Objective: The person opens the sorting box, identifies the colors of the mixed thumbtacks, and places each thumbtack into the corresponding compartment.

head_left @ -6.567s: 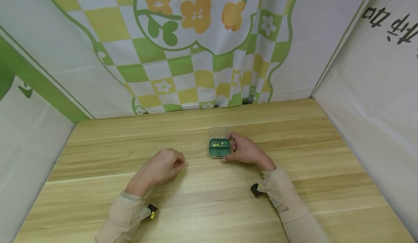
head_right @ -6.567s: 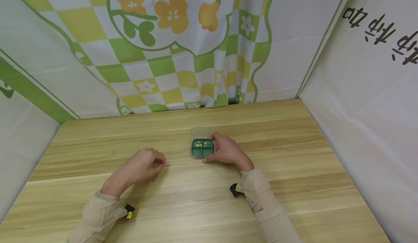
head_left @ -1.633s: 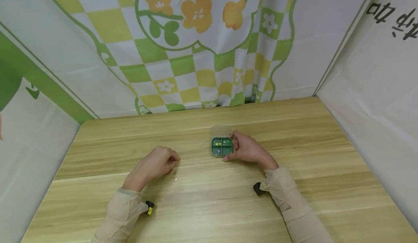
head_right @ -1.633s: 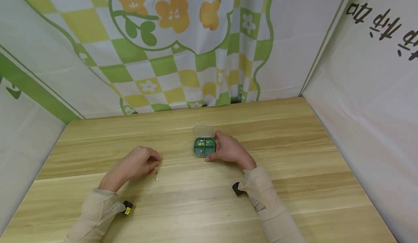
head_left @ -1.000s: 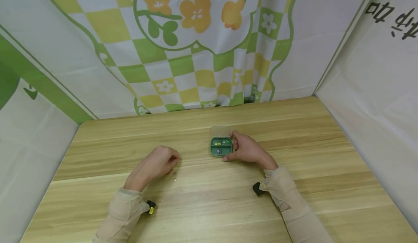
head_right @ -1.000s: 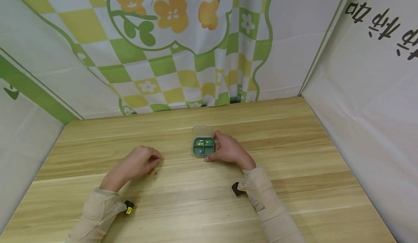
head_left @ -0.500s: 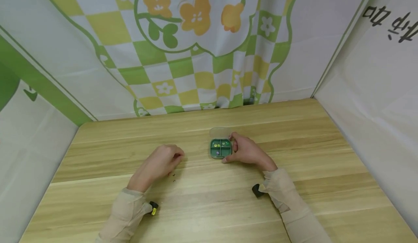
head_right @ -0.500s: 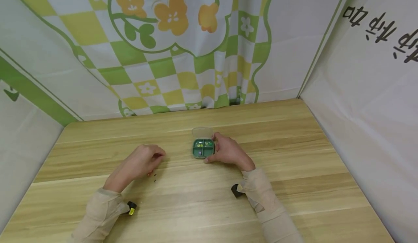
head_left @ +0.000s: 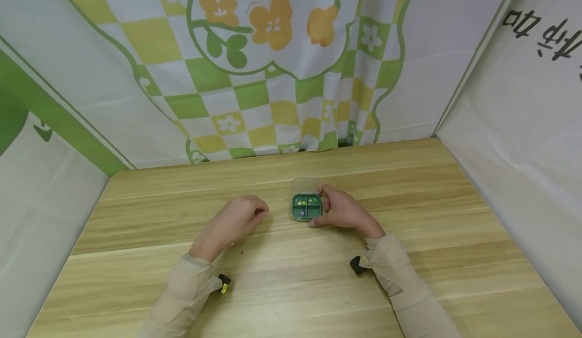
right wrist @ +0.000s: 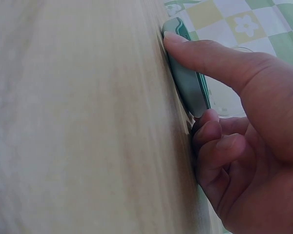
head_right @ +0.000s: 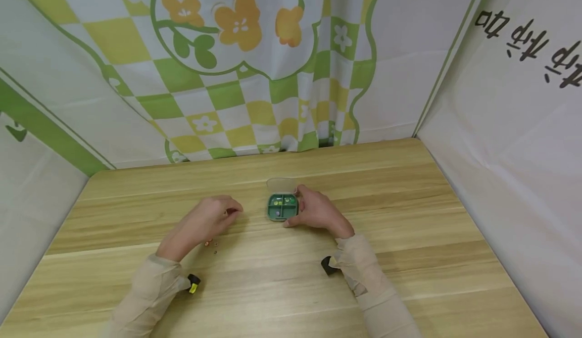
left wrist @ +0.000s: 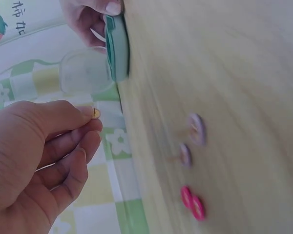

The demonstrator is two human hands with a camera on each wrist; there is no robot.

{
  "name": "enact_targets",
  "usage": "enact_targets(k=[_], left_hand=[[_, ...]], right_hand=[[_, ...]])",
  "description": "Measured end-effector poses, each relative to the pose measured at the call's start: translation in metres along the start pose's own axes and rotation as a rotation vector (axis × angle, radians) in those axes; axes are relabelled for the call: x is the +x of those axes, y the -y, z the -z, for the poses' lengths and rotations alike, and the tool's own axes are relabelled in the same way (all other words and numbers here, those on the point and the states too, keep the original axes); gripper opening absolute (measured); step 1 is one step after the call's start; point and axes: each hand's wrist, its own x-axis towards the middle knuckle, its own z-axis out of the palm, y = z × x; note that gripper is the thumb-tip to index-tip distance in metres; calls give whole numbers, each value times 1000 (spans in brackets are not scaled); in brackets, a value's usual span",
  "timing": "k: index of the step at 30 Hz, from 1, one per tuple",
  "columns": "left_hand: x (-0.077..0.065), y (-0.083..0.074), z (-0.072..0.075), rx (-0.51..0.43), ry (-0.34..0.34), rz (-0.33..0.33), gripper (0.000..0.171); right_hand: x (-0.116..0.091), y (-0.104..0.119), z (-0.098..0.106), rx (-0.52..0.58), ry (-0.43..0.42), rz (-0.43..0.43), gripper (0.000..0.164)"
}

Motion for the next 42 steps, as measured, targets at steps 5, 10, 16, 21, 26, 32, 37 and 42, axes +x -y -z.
enact_targets(k=[5,10,16,21,26,32,37,42], left_hand=[[13,-11,-2,-13,-16,-25,10],[25,-20,-6,-20,-23,-51,11],[36,-27,-11,8,-11,-75,12],[43,-30,-18,37,-7,-123,11],[50,-34,-25,57,-2,-144,10],[55,-36,-31,56,-15,-165,10],[55,-35,-34,49,-22,-166,9],[56,-34,-34,28,-14,-145,8]], right_hand=[[-1,0,0,2,-1,2,72],[-2,0,1,25,1,5,70],[-1,0,0,30,5,4,71],[0,0,0,29,4,3,72],[-2,-1,0,26,4,0,72],[-2,-2,-1,14,-1,2,71],[-2,-2,0,16,1,4,72],[-1,-2,0,9,0,1,72]])
